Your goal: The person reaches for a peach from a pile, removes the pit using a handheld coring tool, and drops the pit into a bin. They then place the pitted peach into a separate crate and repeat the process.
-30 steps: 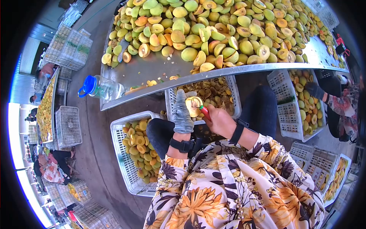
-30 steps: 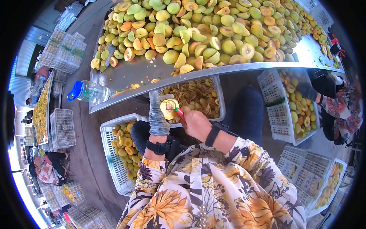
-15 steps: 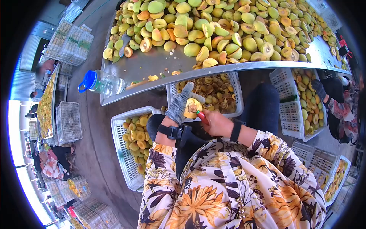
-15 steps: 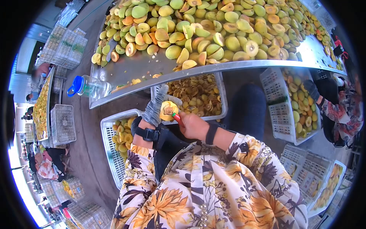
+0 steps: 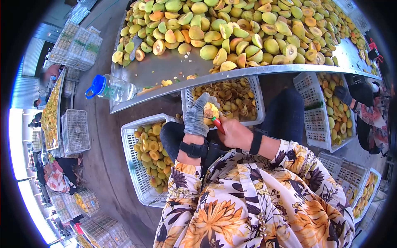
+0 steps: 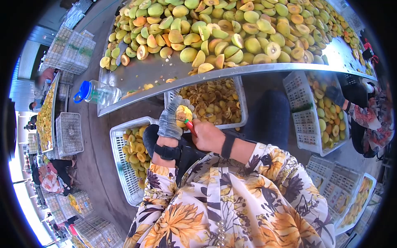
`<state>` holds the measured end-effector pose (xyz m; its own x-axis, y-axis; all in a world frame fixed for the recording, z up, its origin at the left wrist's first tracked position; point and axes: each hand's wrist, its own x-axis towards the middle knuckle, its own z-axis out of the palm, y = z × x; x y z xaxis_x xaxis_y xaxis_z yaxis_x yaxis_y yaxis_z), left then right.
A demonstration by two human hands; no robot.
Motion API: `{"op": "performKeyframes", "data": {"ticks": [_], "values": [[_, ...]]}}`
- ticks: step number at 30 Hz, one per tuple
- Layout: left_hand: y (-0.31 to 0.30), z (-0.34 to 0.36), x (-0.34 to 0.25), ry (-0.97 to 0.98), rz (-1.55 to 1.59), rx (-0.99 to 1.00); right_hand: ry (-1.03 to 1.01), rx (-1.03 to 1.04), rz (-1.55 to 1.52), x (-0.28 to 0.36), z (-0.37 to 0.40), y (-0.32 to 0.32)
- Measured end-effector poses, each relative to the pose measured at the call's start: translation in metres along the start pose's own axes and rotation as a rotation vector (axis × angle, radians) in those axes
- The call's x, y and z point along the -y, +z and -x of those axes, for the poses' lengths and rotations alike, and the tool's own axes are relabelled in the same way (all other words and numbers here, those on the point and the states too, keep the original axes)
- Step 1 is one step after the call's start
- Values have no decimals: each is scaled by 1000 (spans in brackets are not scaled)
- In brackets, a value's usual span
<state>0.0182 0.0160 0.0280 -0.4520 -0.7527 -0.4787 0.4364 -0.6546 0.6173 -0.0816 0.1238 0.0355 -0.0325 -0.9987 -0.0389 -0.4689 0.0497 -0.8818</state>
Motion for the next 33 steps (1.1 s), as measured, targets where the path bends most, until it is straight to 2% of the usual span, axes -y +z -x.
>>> {"op": "performKeyframes", "data": {"ticks": [2, 4, 8, 10, 11, 12, 13, 14, 15, 16, 18, 19, 20, 22, 24, 26, 27, 28, 30, 32, 33], "values": [[10, 5, -4, 30, -29, -12, 25, -4, -14, 14, -2, -7], [17, 12, -6, 233, -143, -35, 319, 244, -311, 34, -4, -20], [12, 10, -9, 265, -133, 3, 230, 189, -217, 20, -2, -11], [3, 7, -17, -131, -173, 133, 153, 183, -93, 15, 0, -7], [3, 8, -18, -90, -239, 121, 157, 193, -90, 16, 1, -8], [3, 10, -17, -90, -229, 116, 215, 263, -220, 19, 2, -12], [7, 14, -16, -23, -206, 154, 274, 334, -350, 24, 1, -16], [9, 16, -15, 44, -183, 191, 278, 344, -345, 28, 0, -22], [10, 16, -11, 122, -223, 164, 374, 418, -491, 30, -1, -27], [9, 16, -8, 119, -214, 157, 470, 488, -637, 30, -1, -30], [9, 16, -4, 345, -370, 116, 513, 507, -682, 27, -3, -31], [10, 17, -6, 257, -400, 101, 545, 540, -712, 26, -4, -33], [9, 17, -8, 258, -395, 98, 575, 572, -742, 25, -4, -34], [5, 13, -13, -40, -272, 220, 528, 550, -638, 29, -2, -29], [0, 9, -10, -72, -258, 259, 476, 526, -538, 30, -1, -28], [1, 12, -7, 42, -300, 243, 545, 542, -691, 33, -1, -29], [3, 16, -4, 121, -332, 169, 633, 584, -757, 37, -1, -34], [8, 19, -1, 119, -330, 167, 636, 585, -757, 35, 0, -34], [16, 21, 1, 460, -601, 34, 775, 673, -1181, 28, 0, -34], [15, 17, -1, 479, -578, 88, 740, 697, -1266, 18, 0, -32], [15, 17, -1, 237, -357, 57, 709, 708, -1358, 14, 0, -30]]}}
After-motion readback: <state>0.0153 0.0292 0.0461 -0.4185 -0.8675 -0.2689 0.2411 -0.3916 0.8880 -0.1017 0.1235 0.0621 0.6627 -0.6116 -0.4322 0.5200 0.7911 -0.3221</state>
